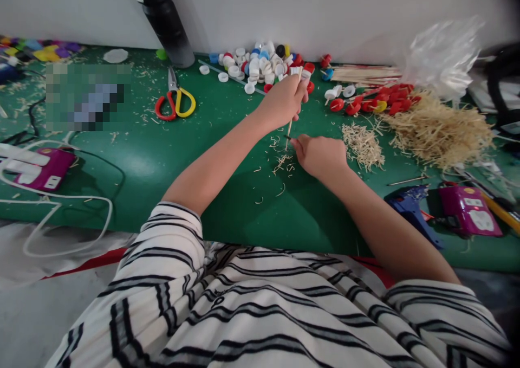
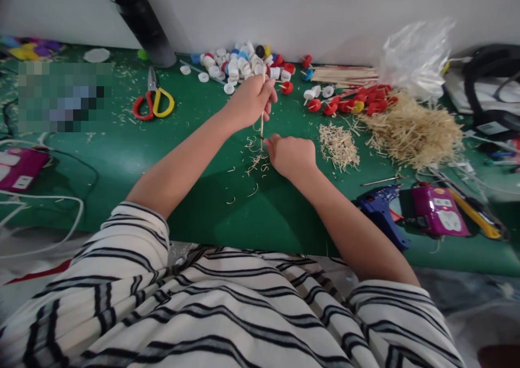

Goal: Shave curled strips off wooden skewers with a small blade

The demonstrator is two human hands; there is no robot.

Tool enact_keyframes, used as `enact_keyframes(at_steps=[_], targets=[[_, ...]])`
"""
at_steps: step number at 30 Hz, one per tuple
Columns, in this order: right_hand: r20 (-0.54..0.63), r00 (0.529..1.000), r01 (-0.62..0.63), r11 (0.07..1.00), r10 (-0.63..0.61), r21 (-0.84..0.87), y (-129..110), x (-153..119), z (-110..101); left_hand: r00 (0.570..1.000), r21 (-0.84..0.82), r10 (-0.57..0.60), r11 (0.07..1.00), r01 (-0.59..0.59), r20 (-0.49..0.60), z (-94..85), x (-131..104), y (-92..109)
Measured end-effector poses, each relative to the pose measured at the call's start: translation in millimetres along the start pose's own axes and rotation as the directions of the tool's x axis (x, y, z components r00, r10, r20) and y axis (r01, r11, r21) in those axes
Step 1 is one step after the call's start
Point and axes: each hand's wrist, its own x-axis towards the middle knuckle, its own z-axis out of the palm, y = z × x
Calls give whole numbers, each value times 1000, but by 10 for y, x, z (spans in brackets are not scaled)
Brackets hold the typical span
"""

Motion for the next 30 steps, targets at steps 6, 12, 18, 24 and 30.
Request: enact_keyframes(at_steps=[6, 12, 18, 24, 30], targets=[[-23, 1000, 5, 999, -4, 36, 16, 73, 39, 1000, 2, 10, 1000, -10, -27, -14, -21, 39], [34, 999, 11, 999, -13, 45, 7, 39, 19, 998, 5, -62, 998, 63, -20, -13, 6, -2], [119, 993, 16, 1000, -18, 23, 1, -25, -2, 994, 9, -105, 994, 105, -2, 7, -5, 23], [173, 985, 28, 999, -23, -26, -30, -70, 21, 993, 40, -115, 993, 114, 35, -4, -31, 55], [181, 983, 24, 999, -18, -33, -23, -99, -2, 999, 29, -39, 999, 39, 24, -48, -28, 52]])
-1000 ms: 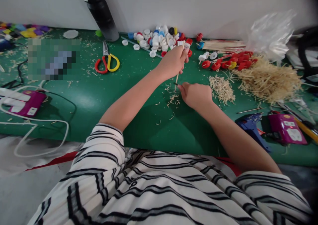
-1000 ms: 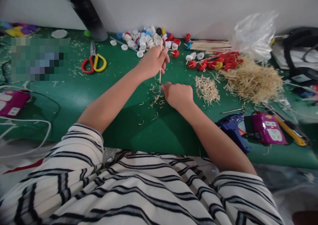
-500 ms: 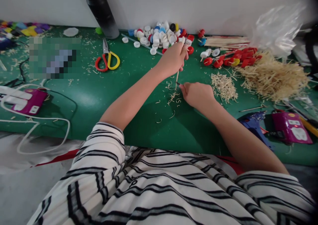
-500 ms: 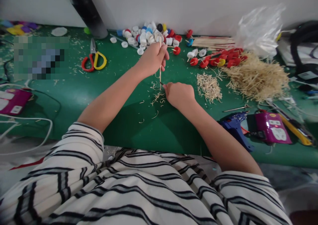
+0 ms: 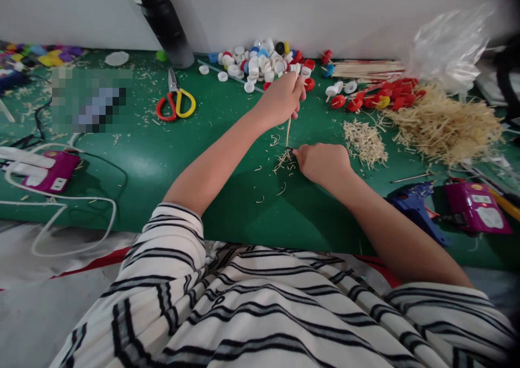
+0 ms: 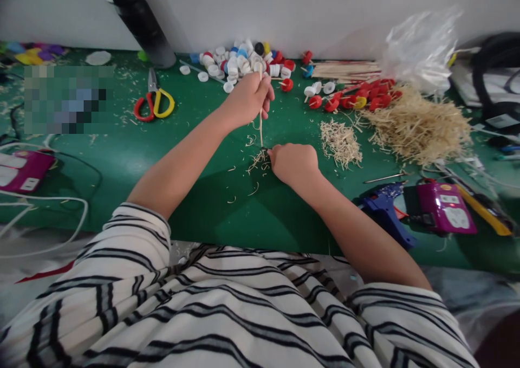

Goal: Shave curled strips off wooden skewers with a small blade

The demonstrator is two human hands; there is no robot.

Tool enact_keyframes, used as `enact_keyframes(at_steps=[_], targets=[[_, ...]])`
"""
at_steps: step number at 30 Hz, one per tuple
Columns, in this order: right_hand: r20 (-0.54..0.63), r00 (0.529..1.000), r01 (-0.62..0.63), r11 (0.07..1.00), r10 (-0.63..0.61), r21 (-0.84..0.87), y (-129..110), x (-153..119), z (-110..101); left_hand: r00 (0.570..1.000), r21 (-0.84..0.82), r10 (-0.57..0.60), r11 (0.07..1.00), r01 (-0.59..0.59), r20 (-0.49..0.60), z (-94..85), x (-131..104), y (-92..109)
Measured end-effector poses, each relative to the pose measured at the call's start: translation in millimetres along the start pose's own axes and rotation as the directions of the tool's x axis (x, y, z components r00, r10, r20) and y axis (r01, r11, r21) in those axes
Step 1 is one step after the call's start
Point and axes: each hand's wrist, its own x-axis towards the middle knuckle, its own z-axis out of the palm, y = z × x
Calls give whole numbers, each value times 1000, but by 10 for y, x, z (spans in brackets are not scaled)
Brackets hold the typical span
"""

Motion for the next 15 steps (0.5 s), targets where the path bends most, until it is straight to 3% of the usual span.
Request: enact_keyframes(at_steps=[9, 15], targets=[[-249, 968, -22, 998, 37, 59, 53, 99, -2, 997, -39, 25, 999, -22, 68, -58, -62, 125], [-242, 970, -14, 999, 26, 53, 57, 151, 69, 1000, -16, 6, 1000, -6, 28, -49, -37, 92]])
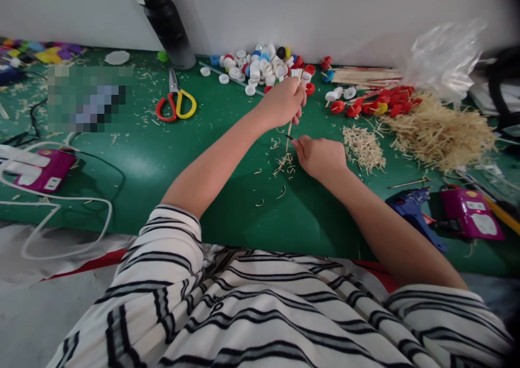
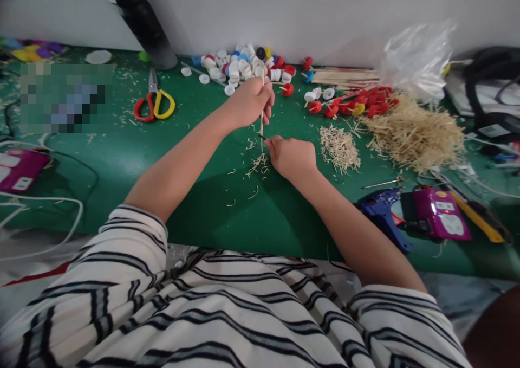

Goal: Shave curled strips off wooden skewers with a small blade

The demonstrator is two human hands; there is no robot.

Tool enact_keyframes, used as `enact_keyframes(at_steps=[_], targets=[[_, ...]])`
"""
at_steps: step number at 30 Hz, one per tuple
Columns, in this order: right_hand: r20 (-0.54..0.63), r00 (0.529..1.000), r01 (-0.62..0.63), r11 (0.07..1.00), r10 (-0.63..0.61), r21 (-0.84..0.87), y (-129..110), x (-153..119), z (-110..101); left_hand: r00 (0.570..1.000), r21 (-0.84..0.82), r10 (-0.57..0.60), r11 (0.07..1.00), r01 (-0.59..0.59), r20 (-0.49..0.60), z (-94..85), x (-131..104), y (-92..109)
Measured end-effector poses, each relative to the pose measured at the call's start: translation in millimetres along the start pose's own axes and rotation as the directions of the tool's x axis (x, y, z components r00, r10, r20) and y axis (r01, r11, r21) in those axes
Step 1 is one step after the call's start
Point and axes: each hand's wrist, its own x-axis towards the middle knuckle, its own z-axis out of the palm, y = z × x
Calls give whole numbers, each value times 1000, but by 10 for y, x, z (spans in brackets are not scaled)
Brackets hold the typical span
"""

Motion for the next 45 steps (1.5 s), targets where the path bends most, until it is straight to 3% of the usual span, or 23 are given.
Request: enact_keyframes(at_steps=[8, 19, 23, 35, 41, 45], targets=[[97, 995, 3, 1000, -3, -2, -11, -56, -53, 999, -7, 44, 999, -44, -29, 30, 54, -93], [246, 969, 20, 999, -12, -28, -79, -119, -101, 1000, -20, -29, 999, 29, 3, 13, 18, -22], [218, 976, 25, 999, -18, -27, -37, -133, -89, 998, -44, -35, 998, 38, 56, -10, 1, 34], [-75, 996, 45, 999, -46, -6, 87, 23, 28, 979, -157, 11, 987, 22, 202, -105, -48, 119], [-33, 999, 32, 999, -32, 9, 83, 38, 20, 970, -155, -45, 984, 84, 240, -112, -59, 147], [58, 998, 40, 999, -41, 13, 73, 37, 14, 972, -157, -44, 984, 82, 232, -109, -51, 147]])
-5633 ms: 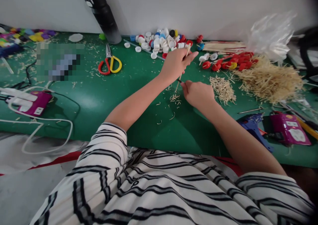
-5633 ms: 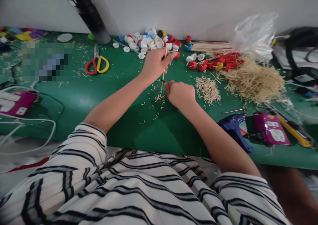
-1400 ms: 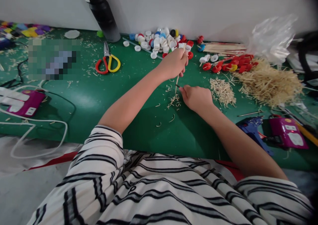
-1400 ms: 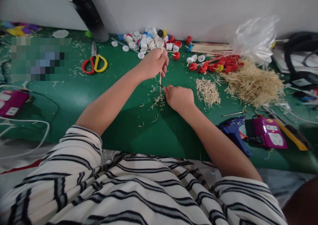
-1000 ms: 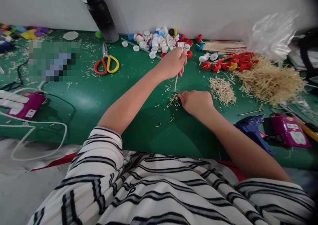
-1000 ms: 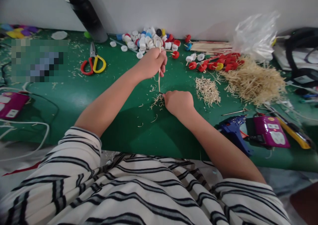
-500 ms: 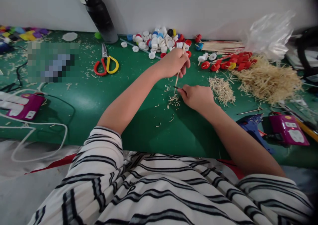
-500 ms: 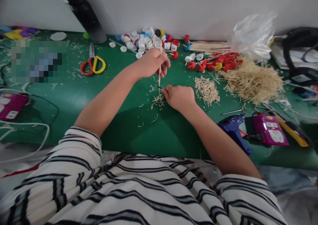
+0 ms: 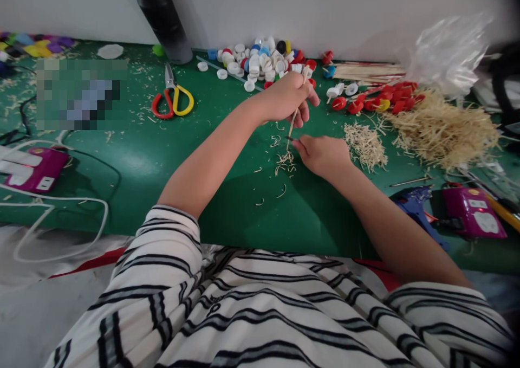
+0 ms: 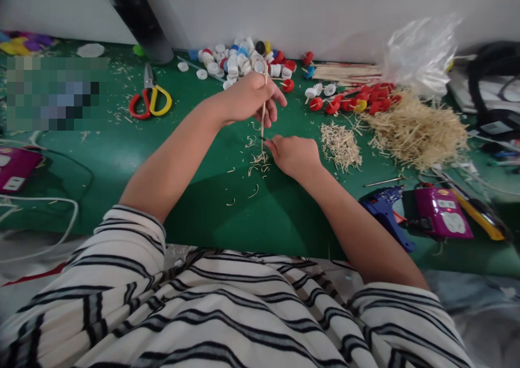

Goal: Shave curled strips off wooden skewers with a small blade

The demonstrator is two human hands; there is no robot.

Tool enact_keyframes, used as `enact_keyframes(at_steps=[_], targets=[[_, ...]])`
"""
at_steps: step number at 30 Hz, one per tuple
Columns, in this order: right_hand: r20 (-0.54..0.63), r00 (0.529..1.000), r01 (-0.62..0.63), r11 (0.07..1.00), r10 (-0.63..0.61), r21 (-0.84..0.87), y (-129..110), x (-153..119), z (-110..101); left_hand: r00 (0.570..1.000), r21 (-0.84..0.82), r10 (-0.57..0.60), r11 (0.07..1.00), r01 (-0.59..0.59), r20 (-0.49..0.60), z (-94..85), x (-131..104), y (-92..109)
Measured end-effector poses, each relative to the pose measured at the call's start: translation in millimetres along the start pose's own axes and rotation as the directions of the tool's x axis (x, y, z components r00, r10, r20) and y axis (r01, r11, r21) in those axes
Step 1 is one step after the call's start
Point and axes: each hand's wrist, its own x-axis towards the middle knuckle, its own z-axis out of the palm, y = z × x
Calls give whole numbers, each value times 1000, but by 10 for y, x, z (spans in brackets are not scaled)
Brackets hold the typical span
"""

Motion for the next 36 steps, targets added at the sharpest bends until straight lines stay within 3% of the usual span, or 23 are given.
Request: enact_keyframes(at_steps=[4, 7, 13, 21, 27, 33, 36], targets=[[99, 995, -4, 1000, 5, -18, 4, 2, -19, 1000, -2, 24, 1000, -24, -10, 17, 13, -6], [169, 986, 15, 998, -6, -55, 16, -2, -49, 999, 32, 20, 999, -22, 43, 61, 25, -15], [195, 980, 69, 993, -50, -93, 34, -26, -83, 996, 47, 65, 997, -68, 58, 143, 41, -54], [320, 944, -65, 997, 77, -48, -77, -21, -234, 995, 65, 24, 997, -30, 100, 161, 23, -59], [357, 928, -99, 994, 109, -47, -4, -127, -269, 993, 69, 58, 995, -65, 105, 207, 61, -122], [240, 970, -19, 999, 26, -33, 113, -195, -202, 991, 93, 78, 992, -88, 110, 204, 60, -111], [252, 968, 3, 1000, -4, 5, 111, -234, -252, 989, 85, 110, 989, -119, 102, 183, 71, -137]])
